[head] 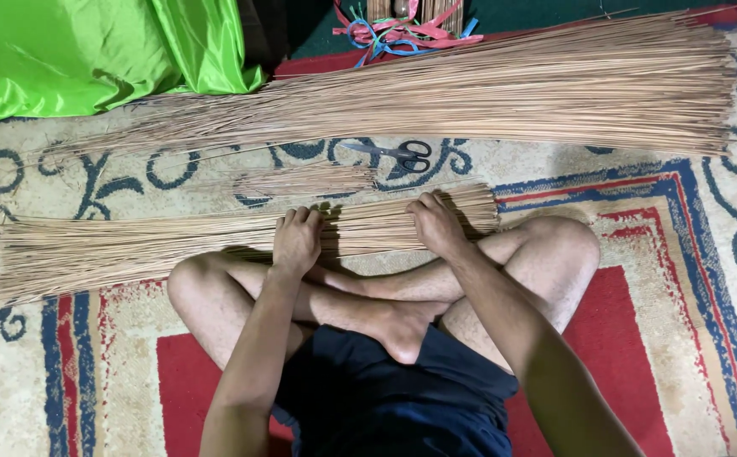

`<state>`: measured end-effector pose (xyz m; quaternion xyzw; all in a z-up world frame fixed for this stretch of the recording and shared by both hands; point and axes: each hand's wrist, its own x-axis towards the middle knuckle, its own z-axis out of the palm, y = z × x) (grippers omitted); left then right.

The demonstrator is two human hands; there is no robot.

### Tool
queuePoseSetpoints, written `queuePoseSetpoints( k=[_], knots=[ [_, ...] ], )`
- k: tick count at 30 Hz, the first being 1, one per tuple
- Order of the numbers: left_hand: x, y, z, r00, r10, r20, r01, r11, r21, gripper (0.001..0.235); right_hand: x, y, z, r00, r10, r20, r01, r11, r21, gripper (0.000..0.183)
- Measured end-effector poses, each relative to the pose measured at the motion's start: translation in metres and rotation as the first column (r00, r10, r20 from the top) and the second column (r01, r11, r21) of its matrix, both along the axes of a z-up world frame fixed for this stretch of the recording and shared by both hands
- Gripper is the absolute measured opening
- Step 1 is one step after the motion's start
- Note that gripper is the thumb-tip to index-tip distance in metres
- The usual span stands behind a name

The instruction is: Sorting and bundling thin wooden sticks and trimming them with scissors

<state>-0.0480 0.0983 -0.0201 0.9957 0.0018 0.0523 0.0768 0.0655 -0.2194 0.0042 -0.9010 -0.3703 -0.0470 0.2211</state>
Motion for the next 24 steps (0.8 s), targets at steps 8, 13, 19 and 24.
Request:
queuePoseSetpoints(
  k=[8, 13, 19, 24],
  knots=[
    [0.003, 0.005, -0.025, 0.995, -0.042, -0.095, 0.023, 0.982, -0.189, 0.018, 0.006, -0.001, -0.011, 0.998, 0.067, -0.018, -0.066, 0.996, 0.062, 0.014],
    [0.005, 0.006, -0.036, 0.992, -0.082, -0.091, 0.063, 0.979, -0.195, 0.022, 0.003, 0.001, -0.008, 0.996, 0.082, -0.034, -0.08, 0.995, 0.057, 0.015],
    [0.004, 0.006, -0.031, 0.991, -0.103, -0.089, 0.082, 0.973, -0.218, 0.023, 0.002, 0.003, -0.002, 0.99, 0.118, -0.08, -0.109, 0.988, 0.11, 0.017],
    [0.005, 0.007, -0.038, 0.99, -0.126, -0.068, 0.109, 0.97, -0.216, 0.024, 0.001, 0.005, -0.003, 0.982, 0.142, -0.126, -0.125, 0.983, 0.132, 0.017]
  ],
)
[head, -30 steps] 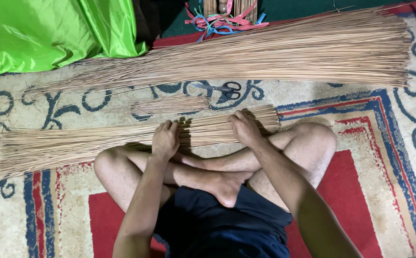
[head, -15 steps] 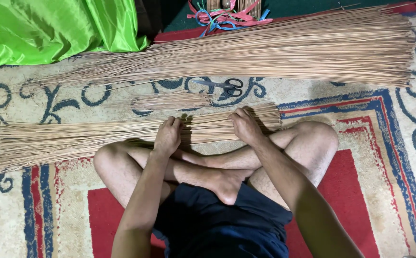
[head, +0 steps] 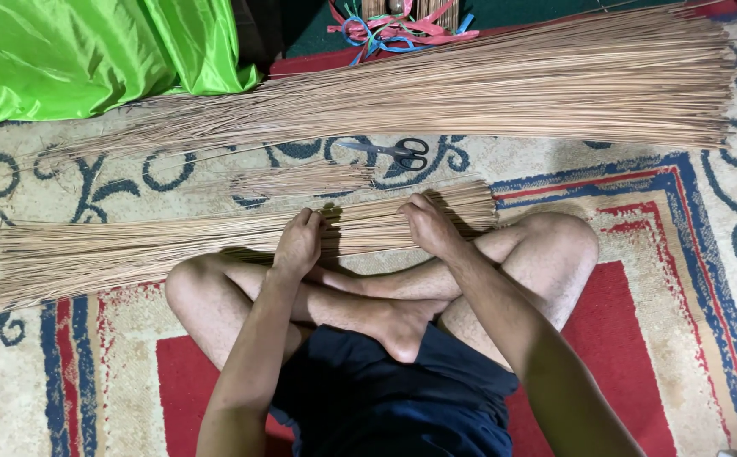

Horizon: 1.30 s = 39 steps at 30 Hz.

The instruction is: Sorting and bundling thin wooden sticks and trimming them with scissors

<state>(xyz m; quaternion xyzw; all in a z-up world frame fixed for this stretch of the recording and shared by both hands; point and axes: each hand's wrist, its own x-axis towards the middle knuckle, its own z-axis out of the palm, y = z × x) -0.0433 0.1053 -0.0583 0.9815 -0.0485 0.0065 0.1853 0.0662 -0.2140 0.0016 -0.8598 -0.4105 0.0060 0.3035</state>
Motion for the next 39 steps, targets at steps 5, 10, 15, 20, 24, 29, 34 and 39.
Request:
queuePoseSetpoints(
  k=[5, 10, 15, 20, 24, 29, 34, 39],
  knots=[
    [0.0, -0.001, 0.003, 0.999, -0.011, 0.031, 0.01, 1.0, 0.025, 0.024, 0.003, -0.003, -0.023, 0.997, 0.012, -0.07, -0.01, 0.999, 0.032, 0.014],
    [0.001, -0.007, 0.01, 0.998, -0.002, 0.06, -0.001, 0.998, 0.055, 0.024, 0.001, -0.002, -0.005, 0.997, 0.006, -0.08, -0.004, 1.0, 0.03, 0.013],
    [-0.002, -0.012, 0.031, 0.997, 0.039, 0.061, -0.051, 0.977, 0.205, 0.026, 0.001, 0.003, 0.012, 0.994, 0.027, -0.101, -0.025, 1.0, 0.018, 0.016],
    [0.004, -0.008, 0.052, 0.988, 0.157, 0.017, -0.157, 0.976, 0.153, 0.029, -0.001, 0.0, 0.011, 0.995, -0.052, 0.09, 0.059, 0.995, -0.076, 0.02],
    [0.02, 0.036, 0.049, 0.902, 0.418, -0.106, -0.41, 0.907, 0.093, 0.033, 0.001, 0.0, 0.006, 0.995, -0.06, 0.082, 0.068, 0.993, -0.098, 0.024],
    [0.031, 0.07, 0.046, 0.726, 0.645, -0.24, -0.605, 0.764, 0.224, 0.036, 0.015, 0.008, -0.011, 0.987, -0.107, 0.118, 0.118, 0.989, -0.092, 0.022],
    [0.038, 0.05, 0.068, 0.744, 0.604, -0.285, -0.566, 0.797, 0.212, 0.033, 0.039, 0.028, 0.0, 0.972, -0.201, 0.123, 0.214, 0.971, -0.102, 0.017],
    [0.06, 0.038, 0.066, 0.813, 0.527, -0.249, -0.498, 0.85, 0.172, 0.03, 0.083, 0.049, 0.0, 0.939, -0.297, 0.174, 0.318, 0.942, -0.109, 0.014]
  ],
)
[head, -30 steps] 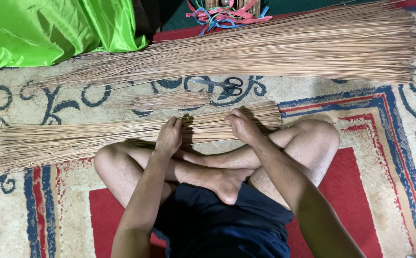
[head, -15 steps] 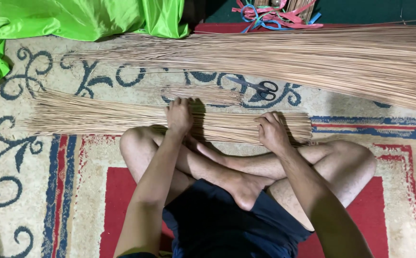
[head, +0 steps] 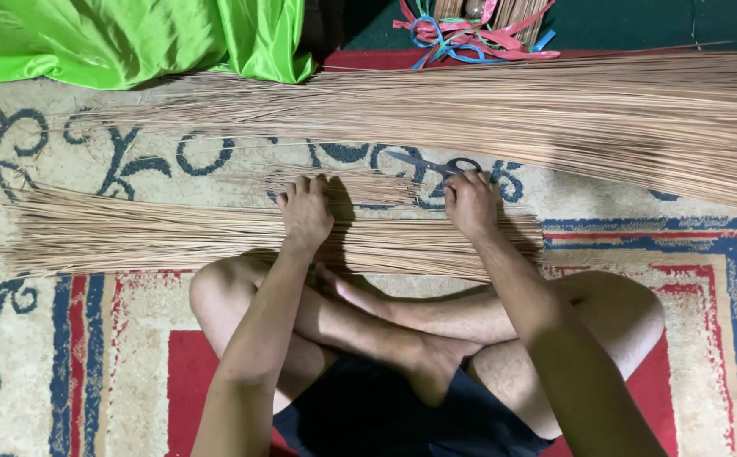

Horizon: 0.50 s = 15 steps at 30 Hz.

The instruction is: Sorting and bundling thin wooden sticks and trimming them with scissors

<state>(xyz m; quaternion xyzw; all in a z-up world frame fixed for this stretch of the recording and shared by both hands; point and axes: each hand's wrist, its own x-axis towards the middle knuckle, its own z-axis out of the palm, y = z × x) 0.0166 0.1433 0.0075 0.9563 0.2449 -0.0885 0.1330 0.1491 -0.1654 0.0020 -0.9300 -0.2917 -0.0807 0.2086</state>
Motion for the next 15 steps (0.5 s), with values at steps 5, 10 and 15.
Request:
queuePoseSetpoints(
  k=[5, 10, 15],
  knots=[
    [0.044, -0.006, -0.019, 0.962, -0.172, 0.21, 0.167, 0.985, 0.041, 0.021, 0.052, 0.025, -0.014, 0.989, 0.032, 0.146, -0.023, 0.998, -0.064, 0.012],
    [0.098, 0.007, -0.059, 0.919, -0.265, 0.292, 0.224, 0.96, 0.167, 0.017, 0.066, 0.049, -0.019, 0.987, 0.026, 0.159, -0.007, 0.993, -0.118, 0.018],
    [0.121, 0.006, -0.041, 0.918, -0.322, 0.232, 0.262, 0.931, 0.256, 0.014, 0.059, 0.058, -0.01, 0.99, 0.059, 0.126, -0.05, 0.996, -0.078, 0.02]
  ],
)
